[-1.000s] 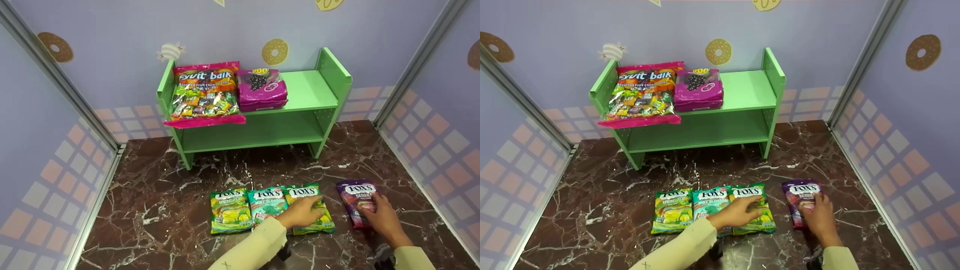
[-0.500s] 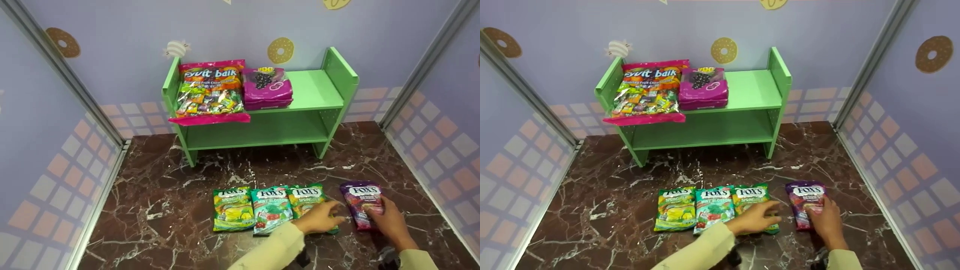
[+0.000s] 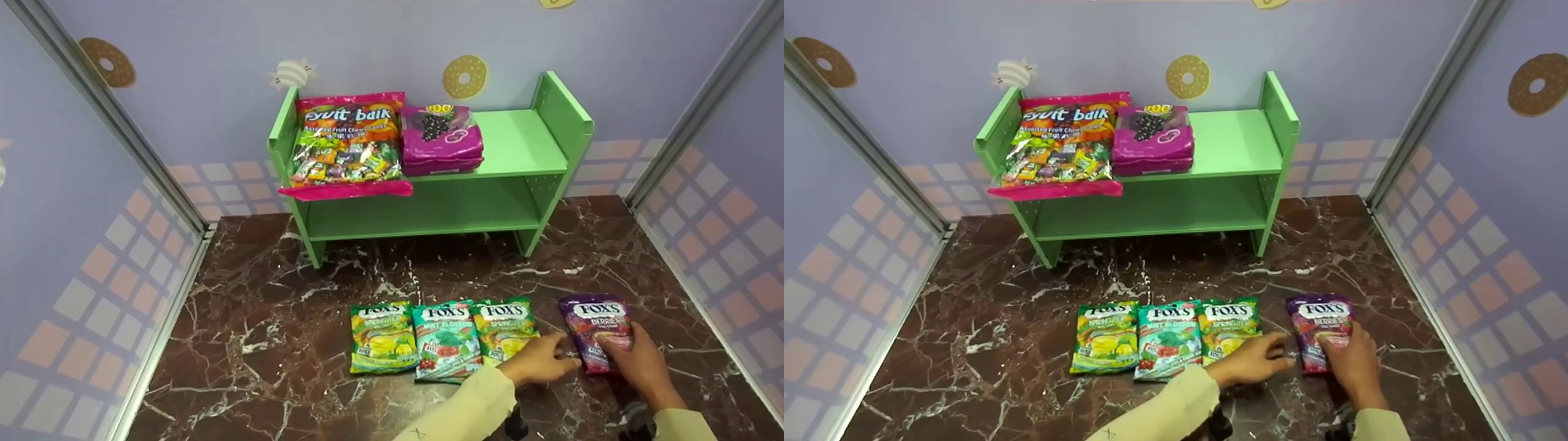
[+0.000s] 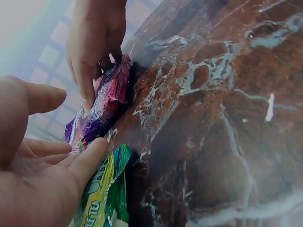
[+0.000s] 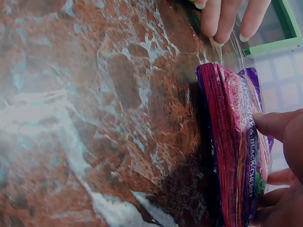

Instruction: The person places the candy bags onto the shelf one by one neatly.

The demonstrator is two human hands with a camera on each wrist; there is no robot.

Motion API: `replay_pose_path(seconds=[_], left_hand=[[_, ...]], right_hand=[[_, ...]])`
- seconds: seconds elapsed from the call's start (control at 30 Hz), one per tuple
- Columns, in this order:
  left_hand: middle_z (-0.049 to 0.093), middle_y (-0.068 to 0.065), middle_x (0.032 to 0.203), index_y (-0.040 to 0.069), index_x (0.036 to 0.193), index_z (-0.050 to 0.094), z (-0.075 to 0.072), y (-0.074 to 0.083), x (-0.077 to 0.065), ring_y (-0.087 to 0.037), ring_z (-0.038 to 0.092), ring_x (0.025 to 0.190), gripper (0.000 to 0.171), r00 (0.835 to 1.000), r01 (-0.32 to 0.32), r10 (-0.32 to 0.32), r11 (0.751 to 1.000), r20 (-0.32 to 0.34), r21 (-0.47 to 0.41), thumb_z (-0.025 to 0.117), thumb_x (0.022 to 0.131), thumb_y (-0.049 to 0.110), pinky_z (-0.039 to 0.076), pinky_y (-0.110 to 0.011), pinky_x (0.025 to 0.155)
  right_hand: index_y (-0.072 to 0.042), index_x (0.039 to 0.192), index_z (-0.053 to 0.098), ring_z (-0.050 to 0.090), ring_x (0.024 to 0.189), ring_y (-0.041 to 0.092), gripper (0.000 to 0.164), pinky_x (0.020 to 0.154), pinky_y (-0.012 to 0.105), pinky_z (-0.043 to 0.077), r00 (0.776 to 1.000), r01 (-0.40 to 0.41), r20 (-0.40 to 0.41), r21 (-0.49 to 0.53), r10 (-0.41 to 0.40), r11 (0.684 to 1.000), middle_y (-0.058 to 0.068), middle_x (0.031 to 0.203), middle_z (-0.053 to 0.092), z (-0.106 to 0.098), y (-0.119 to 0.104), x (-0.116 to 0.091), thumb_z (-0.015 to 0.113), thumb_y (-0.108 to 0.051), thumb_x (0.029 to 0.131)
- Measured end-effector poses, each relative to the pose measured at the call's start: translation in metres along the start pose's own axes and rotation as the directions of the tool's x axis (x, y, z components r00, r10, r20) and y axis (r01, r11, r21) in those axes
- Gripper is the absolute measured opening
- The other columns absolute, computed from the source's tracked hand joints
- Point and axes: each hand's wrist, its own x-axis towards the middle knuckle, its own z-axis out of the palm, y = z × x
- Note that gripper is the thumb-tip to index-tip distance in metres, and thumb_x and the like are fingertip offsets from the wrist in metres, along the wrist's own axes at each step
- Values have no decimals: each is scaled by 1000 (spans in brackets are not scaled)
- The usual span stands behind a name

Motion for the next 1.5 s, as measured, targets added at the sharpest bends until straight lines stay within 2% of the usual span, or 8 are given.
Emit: replay_pose_path(seconds=[0.13,0.27,0.37,0.67,0.87,0.97,1.17,1.5], left_hand=[[57,1,138,17,142,47,5,1,3,-8,61,116,58,1000,-4,4,1000,8,16,65,90,35,45,-16,97],[51,4,144,20,145,44,10,3,4,-8,53,126,61,999,2,-2,1000,33,10,64,90,38,41,-20,105],[49,5,146,22,147,41,13,4,3,-8,48,131,64,998,24,-23,999,52,-31,65,90,38,39,-22,108],[50,3,145,21,148,38,20,5,5,-6,47,130,68,997,53,-43,986,68,-157,68,88,34,39,-22,107],[50,-1,146,18,149,37,21,4,5,-7,48,131,70,993,91,-63,954,105,-285,70,89,31,40,-21,106],[46,1,149,17,149,37,20,6,4,-7,44,134,70,991,97,-63,942,114,-321,70,89,30,38,-21,108],[37,7,154,20,149,38,20,12,1,-7,37,139,69,991,95,-60,945,118,-312,70,88,31,34,-24,112],[34,9,156,20,149,39,18,15,-2,-6,34,141,69,994,71,-42,945,97,-320,70,88,31,32,-23,113]], right_hand=[[14,148,5,29,130,58,97,107,67,26,1000,-10,2,6,10,1000,43,145,21,-1,0,-1,51,-54,94],[13,148,6,30,129,59,98,106,67,28,1000,-22,-14,-7,22,1000,44,145,22,0,1,-1,52,-54,94],[13,148,7,30,129,59,97,106,66,29,999,-22,-24,-9,22,1000,44,145,23,1,1,-1,53,-52,94],[13,148,12,37,125,58,91,101,65,35,997,-11,-76,20,12,1000,44,141,30,4,-5,-8,55,-47,95],[10,150,14,40,125,54,84,99,61,39,992,-36,-115,100,47,994,40,143,32,6,-8,-14,53,-42,97],[8,150,17,42,124,51,80,99,58,38,986,-45,-151,141,66,989,38,144,33,6,-10,-16,52,-40,97],[6,150,22,47,119,45,71,96,54,41,974,-43,-210,199,86,979,35,142,39,7,-11,-17,50,-35,98],[2,150,26,46,122,41,68,97,52,40,964,-43,-240,274,112,961,32,145,39,7,-18,-23,48,-37,99]])
